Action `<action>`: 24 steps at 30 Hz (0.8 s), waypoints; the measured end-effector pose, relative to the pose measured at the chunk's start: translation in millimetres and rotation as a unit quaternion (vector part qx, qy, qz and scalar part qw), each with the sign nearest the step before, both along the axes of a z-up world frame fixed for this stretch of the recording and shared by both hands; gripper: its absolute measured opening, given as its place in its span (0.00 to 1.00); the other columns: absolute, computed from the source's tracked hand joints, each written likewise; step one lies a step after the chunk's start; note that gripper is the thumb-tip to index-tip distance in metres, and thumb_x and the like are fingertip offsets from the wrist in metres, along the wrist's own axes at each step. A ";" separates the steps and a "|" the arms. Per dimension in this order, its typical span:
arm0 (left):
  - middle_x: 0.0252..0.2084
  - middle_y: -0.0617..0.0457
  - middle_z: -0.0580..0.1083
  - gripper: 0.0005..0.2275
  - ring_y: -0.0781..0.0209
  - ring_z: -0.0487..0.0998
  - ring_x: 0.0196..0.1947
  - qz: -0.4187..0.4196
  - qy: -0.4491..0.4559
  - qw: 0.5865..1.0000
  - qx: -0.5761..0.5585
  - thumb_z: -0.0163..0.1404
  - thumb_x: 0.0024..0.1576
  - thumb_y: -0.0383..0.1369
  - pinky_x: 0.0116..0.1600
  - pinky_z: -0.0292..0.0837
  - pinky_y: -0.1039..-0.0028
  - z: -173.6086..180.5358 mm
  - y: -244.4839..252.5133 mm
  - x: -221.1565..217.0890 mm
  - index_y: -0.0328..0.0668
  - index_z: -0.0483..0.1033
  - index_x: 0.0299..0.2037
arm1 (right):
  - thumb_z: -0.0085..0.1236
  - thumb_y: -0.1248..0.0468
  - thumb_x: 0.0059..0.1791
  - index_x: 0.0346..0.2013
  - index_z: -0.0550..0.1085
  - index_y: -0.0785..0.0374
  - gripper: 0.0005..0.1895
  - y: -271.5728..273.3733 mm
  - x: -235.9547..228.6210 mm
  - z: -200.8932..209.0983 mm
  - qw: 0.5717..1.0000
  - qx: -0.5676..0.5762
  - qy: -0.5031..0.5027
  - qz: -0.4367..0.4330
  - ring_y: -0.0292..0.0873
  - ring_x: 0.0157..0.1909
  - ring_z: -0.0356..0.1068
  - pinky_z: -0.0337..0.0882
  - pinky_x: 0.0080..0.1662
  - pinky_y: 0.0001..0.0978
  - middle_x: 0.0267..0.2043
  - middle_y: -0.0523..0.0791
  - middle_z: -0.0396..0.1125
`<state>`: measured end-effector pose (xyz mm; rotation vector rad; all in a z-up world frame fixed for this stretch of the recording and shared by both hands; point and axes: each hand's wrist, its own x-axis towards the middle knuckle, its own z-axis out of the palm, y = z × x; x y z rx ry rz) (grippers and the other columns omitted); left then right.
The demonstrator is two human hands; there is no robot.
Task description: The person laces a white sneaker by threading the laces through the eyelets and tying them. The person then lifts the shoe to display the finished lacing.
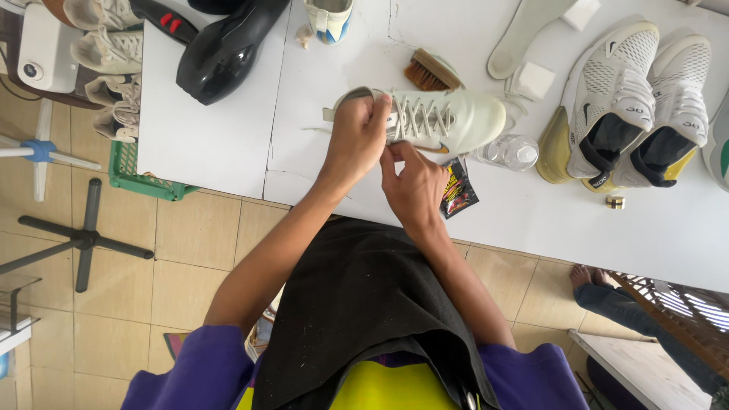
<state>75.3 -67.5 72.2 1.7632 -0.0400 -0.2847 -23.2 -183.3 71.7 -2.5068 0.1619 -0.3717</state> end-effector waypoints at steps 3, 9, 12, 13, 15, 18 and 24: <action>0.15 0.60 0.61 0.22 0.73 0.65 0.24 0.000 0.018 1.000 -0.003 0.45 0.70 0.37 0.29 0.58 0.74 -9.7 2.7 5.5 0.49 0.65 0.18 | 0.61 0.62 0.56 0.25 0.73 0.51 0.15 1.8 3.4 -7.2 0.999 0.038 -0.003 0.011 0.47 0.20 0.75 0.69 0.28 0.33 0.18 0.36 0.71; 0.15 0.67 0.58 0.20 0.73 0.59 0.18 -0.002 0.070 0.998 0.008 0.47 0.67 0.38 0.27 0.54 0.75 -18.6 8.2 13.8 0.53 0.64 0.18 | 0.61 0.68 0.47 0.14 0.68 0.54 0.18 -5.2 -8.1 -6.8 0.974 0.181 0.090 0.100 0.41 0.12 0.61 0.60 0.24 0.30 0.09 0.37 0.62; 0.14 0.54 0.61 0.23 0.60 0.66 0.19 -0.107 0.067 0.988 0.091 0.48 0.66 0.45 0.29 0.61 0.62 -50.5 6.7 17.8 0.49 0.65 0.16 | 0.62 0.64 0.46 0.17 0.69 0.56 0.15 -5.1 -13.6 -6.6 0.976 0.129 0.127 0.122 0.55 0.17 0.67 0.65 0.26 0.37 0.11 0.42 0.64; 0.14 0.54 0.61 0.23 0.60 0.66 0.19 -0.109 0.066 0.988 0.090 0.48 0.66 0.45 0.29 0.61 0.62 -44.7 5.8 20.9 0.49 0.65 0.16 | 0.62 0.64 0.46 0.17 0.69 0.56 0.15 -3.1 -15.1 -3.5 0.976 0.128 0.126 0.120 0.55 0.17 0.67 0.65 0.26 0.37 0.11 0.42 0.64; 0.15 0.39 0.64 0.25 0.36 0.72 0.21 -0.234 0.030 0.959 0.157 0.46 0.66 0.41 0.33 0.65 0.51 -33.3 3.4 25.3 0.37 0.66 0.16 | 0.62 0.63 0.49 0.21 0.71 0.60 0.14 0.3 -19.3 3.1 0.965 0.151 0.176 0.122 0.54 0.18 0.69 0.68 0.29 0.38 0.14 0.44 0.68; 0.19 0.30 0.69 0.22 0.33 0.72 0.23 -0.393 -0.014 0.907 0.149 0.48 0.64 0.34 0.36 0.65 0.47 -22.7 -2.0 29.7 0.26 0.67 0.17 | 0.59 0.59 0.55 0.34 0.78 0.65 0.12 -15.3 -13.6 61.7 0.903 0.214 0.309 0.208 0.59 0.31 0.77 0.74 0.40 0.51 0.28 0.53 0.78; 0.22 0.43 0.76 0.16 0.43 0.81 0.25 -0.507 -0.118 0.807 0.279 0.52 0.64 0.38 0.35 0.75 0.57 -64.3 -0.1 20.9 0.38 0.79 0.25 | 0.66 0.59 0.58 0.58 0.78 0.57 0.15 -61.3 3.1 17.3 0.957 0.170 0.232 0.033 0.61 0.49 0.82 0.79 0.47 0.49 0.49 0.56 0.80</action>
